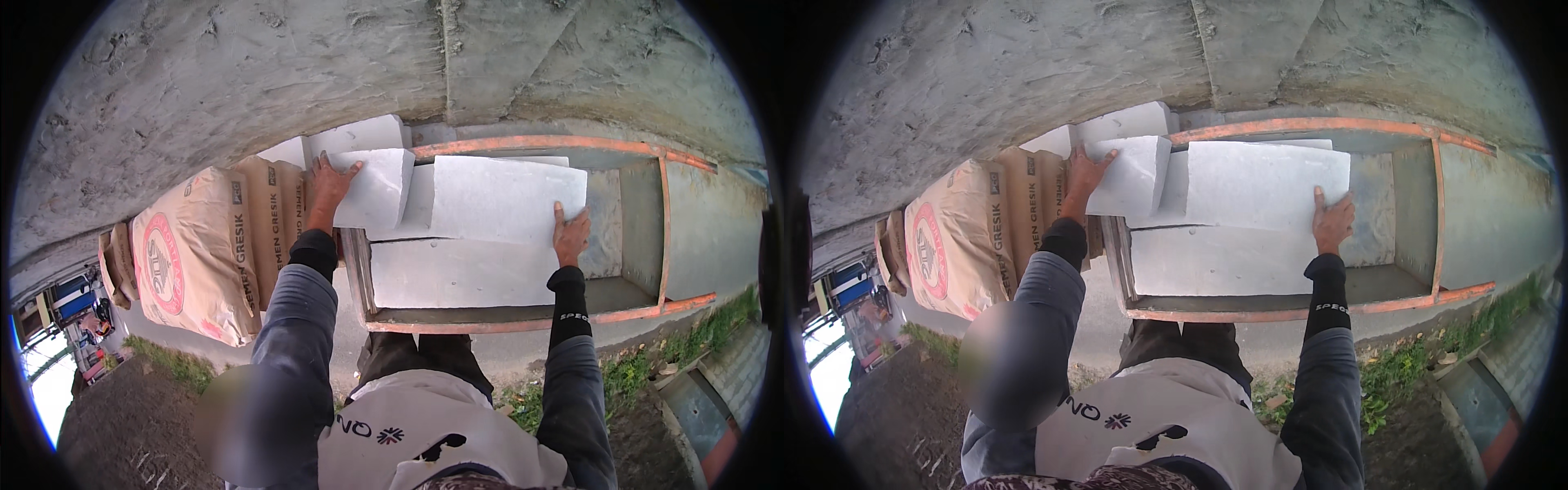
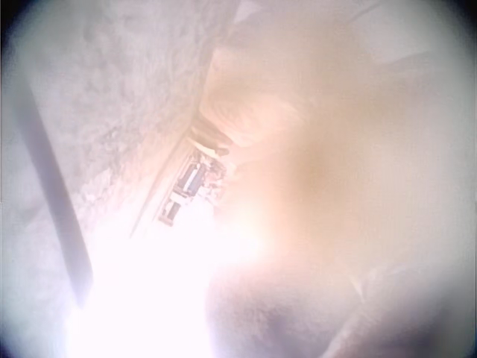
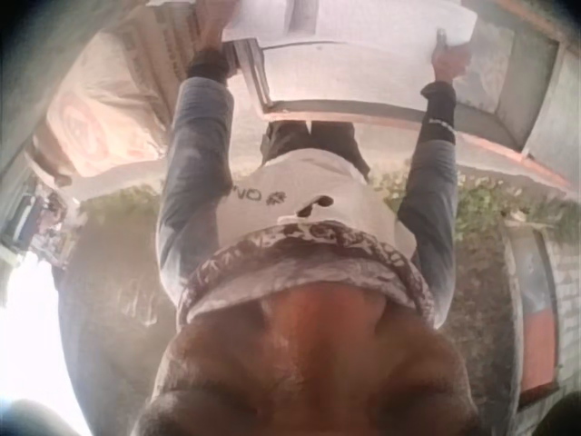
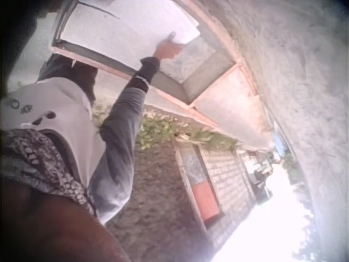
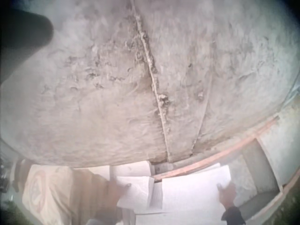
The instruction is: The person repeatedly picks up white rectangular tiles from a stack on the ground and places them onto a wheelbarrow. The person handles the tiles one at a time, stacking them in the wheelbarrow next to cement bags.
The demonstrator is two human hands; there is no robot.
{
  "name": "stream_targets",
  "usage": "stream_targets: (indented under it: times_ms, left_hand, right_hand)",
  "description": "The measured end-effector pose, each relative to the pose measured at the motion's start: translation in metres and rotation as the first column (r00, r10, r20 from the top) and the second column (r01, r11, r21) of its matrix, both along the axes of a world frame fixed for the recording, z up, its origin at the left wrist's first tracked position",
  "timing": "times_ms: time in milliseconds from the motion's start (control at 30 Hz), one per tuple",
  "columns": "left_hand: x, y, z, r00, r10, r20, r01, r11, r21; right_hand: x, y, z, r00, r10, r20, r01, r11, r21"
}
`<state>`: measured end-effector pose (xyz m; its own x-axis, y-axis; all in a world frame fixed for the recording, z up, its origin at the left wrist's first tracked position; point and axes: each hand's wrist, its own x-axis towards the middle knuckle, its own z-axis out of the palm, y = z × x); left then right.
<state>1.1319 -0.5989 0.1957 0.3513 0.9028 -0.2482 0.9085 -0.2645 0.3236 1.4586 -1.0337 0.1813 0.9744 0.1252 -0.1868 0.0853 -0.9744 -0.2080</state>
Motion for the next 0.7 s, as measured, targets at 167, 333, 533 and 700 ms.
stream_targets:
  times_ms: [167, 333, 533, 700]
  left_hand:
    - [-0.046, -0.009, -0.029, 0.92, 0.157, 0.358, -0.105, 0.981, -0.161]
    - [-0.038, -0.032, -0.035, 0.939, 0.057, 0.338, -0.053, 0.998, -0.021]
    - [-0.057, -0.038, -0.036, 0.907, 0.157, 0.391, -0.125, 0.987, -0.106]
    - [-0.037, -0.046, -0.005, 0.939, 0.175, 0.295, -0.112, 0.969, -0.218]
  right_hand:
    - [0.003, 0.014, 0.001, 0.997, 0.009, -0.074, -0.005, 0.999, 0.049]
    - [0.002, 0.012, -0.014, 0.997, 0.06, -0.04, -0.056, 0.994, 0.099]
    - [-0.011, 0.051, -0.007, 0.995, 0.053, -0.09, -0.043, 0.993, 0.107]
    - [-0.009, 0.036, -0.012, 0.998, 0.039, -0.042, -0.034, 0.991, 0.132]
